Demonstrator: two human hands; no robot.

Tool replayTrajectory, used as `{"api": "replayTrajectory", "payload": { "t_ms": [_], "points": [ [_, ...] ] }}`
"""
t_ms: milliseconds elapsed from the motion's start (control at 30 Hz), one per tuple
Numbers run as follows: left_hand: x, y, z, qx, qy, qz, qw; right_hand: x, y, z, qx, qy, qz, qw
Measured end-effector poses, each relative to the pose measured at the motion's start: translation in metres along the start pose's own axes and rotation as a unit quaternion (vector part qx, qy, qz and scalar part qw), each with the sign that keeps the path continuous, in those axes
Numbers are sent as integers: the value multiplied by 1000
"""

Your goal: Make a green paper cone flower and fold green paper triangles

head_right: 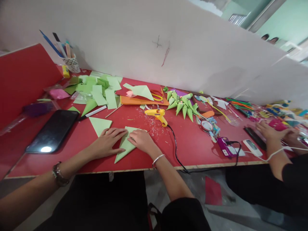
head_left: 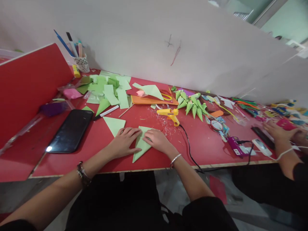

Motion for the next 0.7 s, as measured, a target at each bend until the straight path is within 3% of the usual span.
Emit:
{"api": "replayTrajectory", "payload": {
  "t_ms": [700],
  "points": [
    [-1,0,-7,0,-4,-8,1000,-5,-7,5,-11,-43,-11,999]
  ]
}}
Point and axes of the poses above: each hand's wrist, its own z-axis towards the middle knuckle, its own y-axis out of the back of the hand, x = y × z, the point moved 9 cm from there along z, towards the middle knuckle, and after that the axes turned 12 degrees about -y, right-handed, at the moved point
